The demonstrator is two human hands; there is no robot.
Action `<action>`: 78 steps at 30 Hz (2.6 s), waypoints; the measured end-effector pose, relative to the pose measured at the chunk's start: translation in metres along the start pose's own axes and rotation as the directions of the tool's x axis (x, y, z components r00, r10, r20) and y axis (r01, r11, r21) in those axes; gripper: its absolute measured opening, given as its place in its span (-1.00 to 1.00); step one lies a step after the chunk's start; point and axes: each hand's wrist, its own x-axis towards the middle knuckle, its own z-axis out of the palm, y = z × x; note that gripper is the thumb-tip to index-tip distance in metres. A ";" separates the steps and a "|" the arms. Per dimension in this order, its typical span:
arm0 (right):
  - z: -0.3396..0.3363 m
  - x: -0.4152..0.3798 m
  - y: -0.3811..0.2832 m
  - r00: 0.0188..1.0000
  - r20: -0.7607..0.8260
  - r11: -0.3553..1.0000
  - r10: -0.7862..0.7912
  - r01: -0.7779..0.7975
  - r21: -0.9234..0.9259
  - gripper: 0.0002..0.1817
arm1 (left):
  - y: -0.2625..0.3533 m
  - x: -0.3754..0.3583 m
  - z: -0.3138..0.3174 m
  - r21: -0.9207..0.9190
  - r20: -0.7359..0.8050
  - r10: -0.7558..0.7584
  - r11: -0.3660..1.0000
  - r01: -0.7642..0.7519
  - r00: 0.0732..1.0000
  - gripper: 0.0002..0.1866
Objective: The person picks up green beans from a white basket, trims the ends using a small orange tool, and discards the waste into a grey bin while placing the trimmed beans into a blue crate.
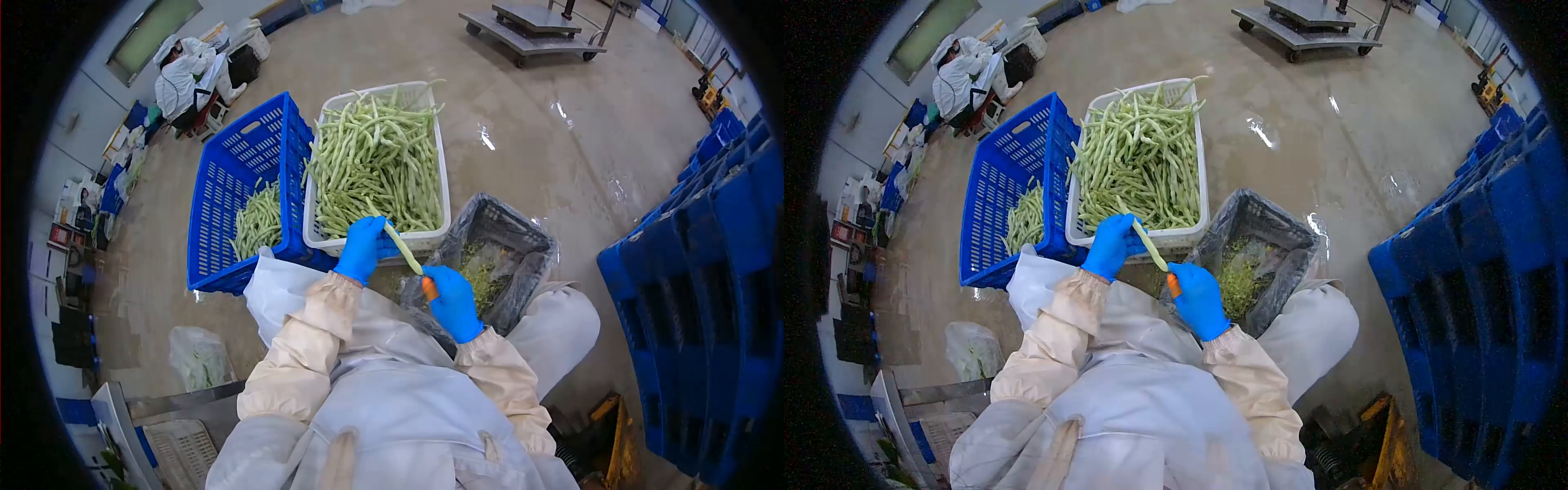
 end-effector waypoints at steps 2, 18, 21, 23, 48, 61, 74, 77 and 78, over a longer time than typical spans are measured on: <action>0.002 -0.002 -0.004 0.997 0.022 0.979 -0.076 0.078 -0.186 -0.82 | -0.002 0.000 0.008 0.017 -0.058 0.003 1.000 -0.002 0.998 -0.81; 0.017 -0.017 -0.002 0.988 -0.147 0.996 0.043 -0.055 -0.072 -0.88 | -0.031 0.000 0.039 0.632 0.616 0.283 0.379 -0.676 0.735 -0.80; -0.033 -0.012 0.058 0.635 -0.537 0.830 0.555 -0.466 0.307 -0.89 | -0.008 -0.013 0.015 0.693 0.363 -0.142 0.702 -0.165 0.921 -0.79; -0.043 -0.009 0.055 0.712 -0.414 0.809 0.568 -0.575 0.121 -0.85 | 0.001 -0.021 0.003 0.611 0.368 -0.230 0.790 -0.047 0.901 -0.79; 0.023 -0.014 0.032 0.784 0.124 0.503 0.608 -0.502 0.704 -0.86 | -0.052 -0.012 -0.023 0.201 0.418 0.136 0.950 -0.238 0.898 -0.78; 0.012 -0.037 0.108 0.749 -0.434 0.846 0.500 -0.530 0.058 -0.86 | 0.127 0.081 -0.159 0.898 0.151 0.792 0.140 -0.417 0.591 -0.75; 0.022 -0.010 0.084 0.691 -0.105 0.677 0.715 -0.646 0.354 -0.75 | -0.125 0.244 -0.035 0.521 0.757 -0.100 -0.503 -0.689 0.645 -0.78; 0.020 -0.011 0.083 0.700 -0.116 0.692 0.705 -0.644 0.326 -0.75 | -0.077 0.220 -0.029 0.669 0.731 0.094 -0.298 -0.681 0.676 -0.80; 0.019 -0.009 0.081 0.702 -0.116 0.692 0.703 -0.638 0.337 -0.75 | -0.056 0.208 -0.029 0.735 0.678 0.194 -0.160 -0.659 0.709 -0.79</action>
